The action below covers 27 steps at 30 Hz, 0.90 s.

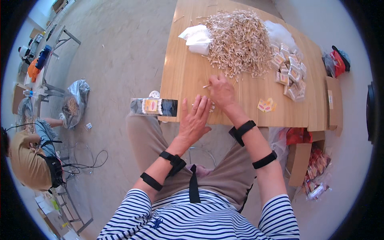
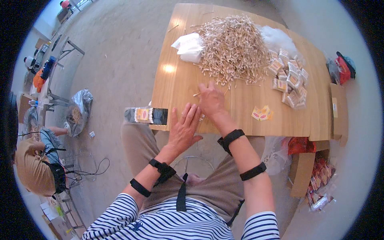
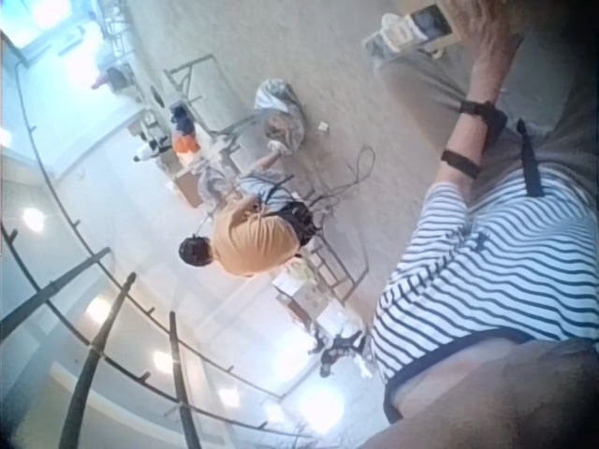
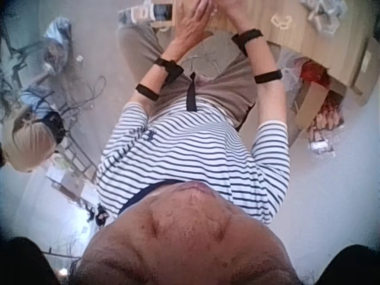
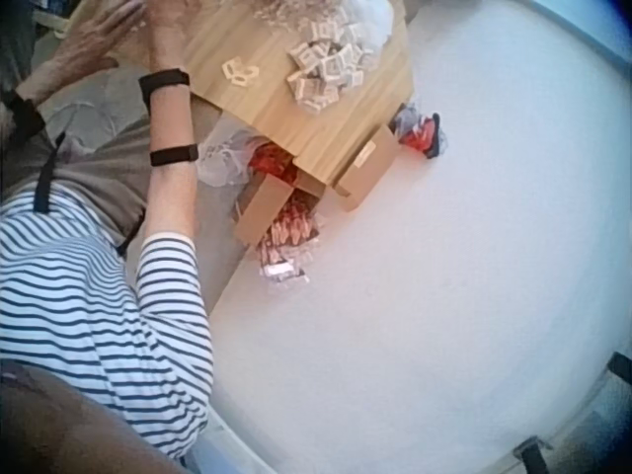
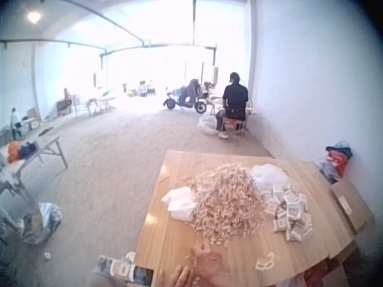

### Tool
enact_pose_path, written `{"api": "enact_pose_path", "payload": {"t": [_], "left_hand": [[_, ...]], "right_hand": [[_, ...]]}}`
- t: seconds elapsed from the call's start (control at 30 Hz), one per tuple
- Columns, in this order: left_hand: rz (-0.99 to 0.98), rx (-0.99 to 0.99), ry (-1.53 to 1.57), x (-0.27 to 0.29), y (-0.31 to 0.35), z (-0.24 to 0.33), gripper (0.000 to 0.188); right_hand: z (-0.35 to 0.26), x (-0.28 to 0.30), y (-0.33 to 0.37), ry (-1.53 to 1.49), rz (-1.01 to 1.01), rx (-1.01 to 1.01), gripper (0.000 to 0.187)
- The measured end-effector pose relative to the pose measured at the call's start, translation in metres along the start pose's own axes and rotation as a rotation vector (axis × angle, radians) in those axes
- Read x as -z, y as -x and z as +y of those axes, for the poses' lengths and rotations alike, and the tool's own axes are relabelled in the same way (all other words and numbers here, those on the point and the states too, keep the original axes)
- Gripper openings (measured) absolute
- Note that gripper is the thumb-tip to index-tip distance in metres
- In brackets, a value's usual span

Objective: Sorting a large pile of loose cotton swabs and arranging them alongside small packets.

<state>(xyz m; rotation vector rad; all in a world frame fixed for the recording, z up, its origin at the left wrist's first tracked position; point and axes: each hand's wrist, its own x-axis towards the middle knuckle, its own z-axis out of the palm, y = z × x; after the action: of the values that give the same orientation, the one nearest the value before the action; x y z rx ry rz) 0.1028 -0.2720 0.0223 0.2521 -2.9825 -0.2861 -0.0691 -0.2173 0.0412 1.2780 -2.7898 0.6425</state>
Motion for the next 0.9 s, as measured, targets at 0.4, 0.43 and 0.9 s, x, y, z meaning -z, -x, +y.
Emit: {"api": "enact_pose_path", "payload": {"t": [0.4, 0.43, 0.9], "left_hand": [[0.004, 0.001, 0.0, -0.001, 0.0, 0.0, 0.12], [0.003, 0.003, -0.003, -0.001, 0.001, 0.0, 0.12], [0.024, 0.005, 0.01, -0.005, 0.0, -0.001, 0.12]], "right_hand": [[0.062, 0.007, 0.019, 0.113, 0.138, -0.379, 0.021], [0.061, 0.006, 0.02, 0.101, 0.122, -0.378, 0.019], [0.006, -0.003, 0.042, -0.204, 0.061, 0.017, 0.002]]}}
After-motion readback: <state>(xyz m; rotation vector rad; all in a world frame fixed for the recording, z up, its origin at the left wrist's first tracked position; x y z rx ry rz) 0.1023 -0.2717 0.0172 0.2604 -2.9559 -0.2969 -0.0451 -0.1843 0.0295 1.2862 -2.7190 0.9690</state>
